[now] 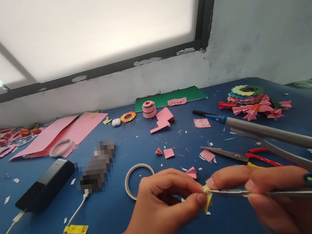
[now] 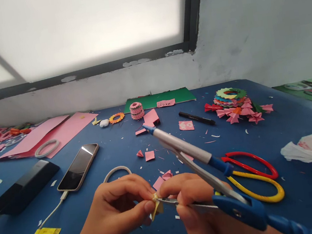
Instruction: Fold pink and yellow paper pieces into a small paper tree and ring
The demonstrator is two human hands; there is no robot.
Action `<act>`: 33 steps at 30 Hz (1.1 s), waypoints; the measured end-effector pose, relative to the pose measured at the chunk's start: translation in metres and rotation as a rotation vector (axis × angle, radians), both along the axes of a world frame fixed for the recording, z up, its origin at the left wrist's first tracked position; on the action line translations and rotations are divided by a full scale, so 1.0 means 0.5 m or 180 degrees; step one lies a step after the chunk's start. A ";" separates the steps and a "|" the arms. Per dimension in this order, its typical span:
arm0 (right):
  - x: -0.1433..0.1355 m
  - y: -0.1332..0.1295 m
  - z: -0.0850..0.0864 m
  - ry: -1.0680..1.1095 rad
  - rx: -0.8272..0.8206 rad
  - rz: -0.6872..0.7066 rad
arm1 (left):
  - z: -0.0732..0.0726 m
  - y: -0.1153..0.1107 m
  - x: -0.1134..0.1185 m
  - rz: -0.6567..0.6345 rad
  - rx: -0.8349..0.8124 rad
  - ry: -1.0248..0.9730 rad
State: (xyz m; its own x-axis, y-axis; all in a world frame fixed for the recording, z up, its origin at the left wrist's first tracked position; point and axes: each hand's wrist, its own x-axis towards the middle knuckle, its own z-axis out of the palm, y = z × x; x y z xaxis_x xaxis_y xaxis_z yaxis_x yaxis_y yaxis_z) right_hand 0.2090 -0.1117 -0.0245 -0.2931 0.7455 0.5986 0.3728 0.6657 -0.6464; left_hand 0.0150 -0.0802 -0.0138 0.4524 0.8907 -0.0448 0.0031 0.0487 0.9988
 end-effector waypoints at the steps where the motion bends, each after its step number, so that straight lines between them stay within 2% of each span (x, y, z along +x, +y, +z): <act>1: 0.002 0.001 -0.001 0.0017 -0.0019 -0.0004 | 0.000 -0.001 0.000 0.0013 0.0045 0.0026; 7: 0.002 0.002 0.001 0.0054 0.0002 0.0033 | 0.000 0.000 -0.001 0.0049 0.0347 0.0122; 17: 0.003 0.001 -0.001 0.0149 0.0133 0.0049 | 0.003 0.001 0.002 0.0101 0.0544 0.0231; 22: 0.006 0.001 -0.001 -0.0131 0.0096 -0.0037 | 0.003 -0.002 0.005 0.0170 0.0733 0.0259; 27: 0.008 -0.002 -0.009 -0.0120 0.0206 -0.0258 | 0.002 -0.006 0.008 0.0265 0.1057 0.0345; 33: -0.013 -0.007 -0.014 0.0479 0.0082 -0.0304 | -0.002 -0.007 0.006 0.0311 0.1603 0.0438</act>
